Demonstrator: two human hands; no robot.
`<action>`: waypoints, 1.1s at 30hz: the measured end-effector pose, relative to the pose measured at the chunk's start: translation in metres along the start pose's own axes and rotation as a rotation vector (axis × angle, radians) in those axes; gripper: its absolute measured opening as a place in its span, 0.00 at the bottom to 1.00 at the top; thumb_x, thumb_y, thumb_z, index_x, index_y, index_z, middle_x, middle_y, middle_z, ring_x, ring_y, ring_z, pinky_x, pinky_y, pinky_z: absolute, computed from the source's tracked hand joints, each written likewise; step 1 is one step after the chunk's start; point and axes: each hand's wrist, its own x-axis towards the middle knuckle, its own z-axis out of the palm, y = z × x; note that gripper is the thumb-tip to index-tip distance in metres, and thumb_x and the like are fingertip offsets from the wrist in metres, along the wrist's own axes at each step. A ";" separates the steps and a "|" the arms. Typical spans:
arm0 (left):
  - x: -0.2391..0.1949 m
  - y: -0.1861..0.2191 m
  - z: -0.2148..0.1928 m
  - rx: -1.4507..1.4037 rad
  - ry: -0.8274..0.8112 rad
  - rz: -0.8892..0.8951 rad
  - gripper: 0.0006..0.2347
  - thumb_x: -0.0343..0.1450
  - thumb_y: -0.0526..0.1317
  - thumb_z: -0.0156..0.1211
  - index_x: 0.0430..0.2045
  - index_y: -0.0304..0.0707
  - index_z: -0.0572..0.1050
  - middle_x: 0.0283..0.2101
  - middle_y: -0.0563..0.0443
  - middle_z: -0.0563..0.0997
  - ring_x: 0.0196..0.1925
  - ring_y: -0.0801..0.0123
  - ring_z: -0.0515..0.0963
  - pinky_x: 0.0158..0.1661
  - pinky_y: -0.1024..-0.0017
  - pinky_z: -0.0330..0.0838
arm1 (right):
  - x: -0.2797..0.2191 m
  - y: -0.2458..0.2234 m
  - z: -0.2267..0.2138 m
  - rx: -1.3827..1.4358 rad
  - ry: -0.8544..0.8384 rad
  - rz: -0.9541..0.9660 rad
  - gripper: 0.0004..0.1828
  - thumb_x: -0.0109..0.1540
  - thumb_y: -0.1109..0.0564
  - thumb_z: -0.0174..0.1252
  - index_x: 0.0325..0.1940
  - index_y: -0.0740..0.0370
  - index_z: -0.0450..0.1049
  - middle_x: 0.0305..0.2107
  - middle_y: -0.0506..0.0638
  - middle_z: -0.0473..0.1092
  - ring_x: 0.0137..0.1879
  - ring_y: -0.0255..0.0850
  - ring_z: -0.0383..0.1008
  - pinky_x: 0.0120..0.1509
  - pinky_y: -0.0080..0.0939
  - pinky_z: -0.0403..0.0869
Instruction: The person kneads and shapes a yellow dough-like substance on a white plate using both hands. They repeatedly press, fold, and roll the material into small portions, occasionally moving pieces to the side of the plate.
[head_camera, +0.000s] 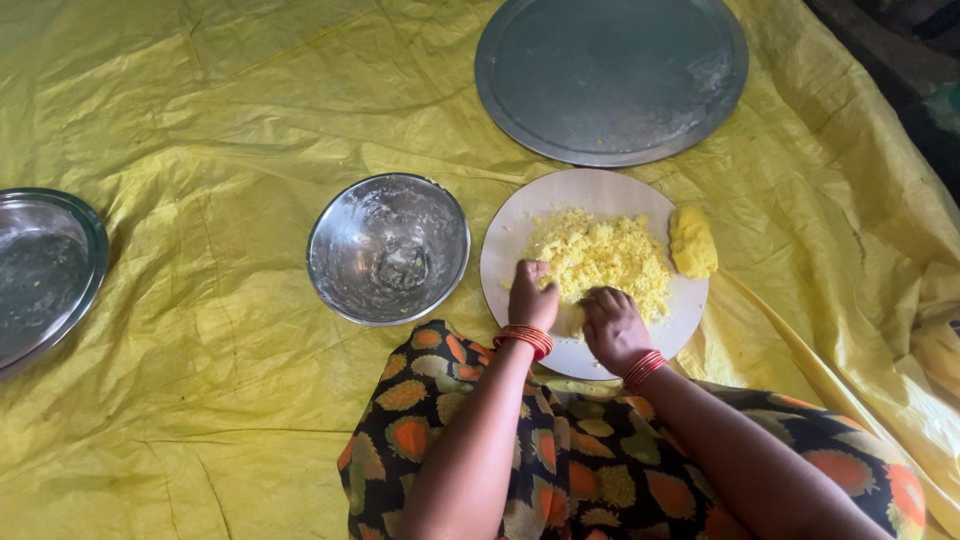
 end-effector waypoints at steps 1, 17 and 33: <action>0.001 0.004 -0.004 -0.085 0.033 0.034 0.13 0.68 0.29 0.60 0.46 0.33 0.70 0.51 0.41 0.80 0.56 0.60 0.80 0.58 0.66 0.72 | -0.002 -0.006 0.000 -0.066 -0.058 0.023 0.16 0.64 0.57 0.50 0.50 0.66 0.76 0.50 0.62 0.74 0.60 0.54 0.73 0.68 0.55 0.71; -0.026 0.097 -0.071 -0.818 -0.103 0.064 0.12 0.72 0.31 0.58 0.49 0.30 0.69 0.56 0.40 0.77 0.60 0.61 0.75 0.62 0.66 0.69 | 0.025 -0.026 0.023 -0.285 -0.426 0.013 0.23 0.62 0.37 0.52 0.52 0.52 0.75 0.50 0.55 0.69 0.58 0.50 0.69 0.64 0.57 0.68; 0.000 0.043 -0.050 -0.499 0.032 0.219 0.12 0.71 0.31 0.63 0.47 0.34 0.70 0.51 0.46 0.78 0.55 0.64 0.78 0.58 0.67 0.73 | 0.048 -0.015 0.017 -0.226 -0.476 0.074 0.23 0.66 0.35 0.48 0.52 0.54 0.72 0.44 0.52 0.72 0.50 0.45 0.72 0.58 0.52 0.71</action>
